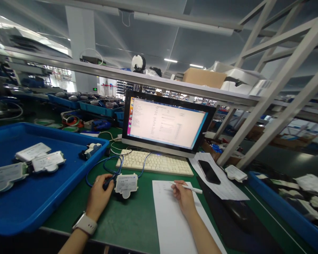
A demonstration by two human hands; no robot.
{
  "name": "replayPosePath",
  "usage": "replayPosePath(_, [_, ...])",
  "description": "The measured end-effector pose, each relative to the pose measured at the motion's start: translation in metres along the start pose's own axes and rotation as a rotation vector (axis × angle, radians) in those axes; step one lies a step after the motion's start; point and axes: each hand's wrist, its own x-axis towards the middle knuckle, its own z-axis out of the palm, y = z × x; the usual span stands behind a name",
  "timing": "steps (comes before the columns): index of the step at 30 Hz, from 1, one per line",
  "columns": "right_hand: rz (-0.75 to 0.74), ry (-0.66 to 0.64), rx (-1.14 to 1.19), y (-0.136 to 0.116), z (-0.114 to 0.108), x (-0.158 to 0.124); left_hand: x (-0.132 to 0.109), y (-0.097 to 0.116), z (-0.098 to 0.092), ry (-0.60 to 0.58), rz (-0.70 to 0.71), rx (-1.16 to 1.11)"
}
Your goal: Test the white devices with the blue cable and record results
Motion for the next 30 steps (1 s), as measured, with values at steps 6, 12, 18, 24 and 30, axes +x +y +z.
replayPosePath(6, [-0.055, 0.02, -0.24, 0.004, 0.0, -0.006, 0.001, 0.0, 0.0, 0.005, 0.007, 0.003])
replayPosePath(12, [-0.167, -0.049, -0.585, 0.005, 0.004, -0.013, 0.0, 0.002, 0.001, 0.005, 0.001, 0.009])
replayPosePath(18, [-0.164, -0.092, -0.672, 0.005, 0.005, -0.013, 0.0, 0.004, 0.0, 0.009, 0.005, 0.016])
replayPosePath(24, [-0.15, -0.108, -0.689, 0.008, 0.003, -0.012, 0.0, 0.006, 0.0, 0.018, 0.006, 0.025])
replayPosePath(30, [-0.156, -0.089, -0.718, 0.004, 0.005, -0.014, -0.001, 0.005, 0.0, 0.014, 0.014, 0.024])
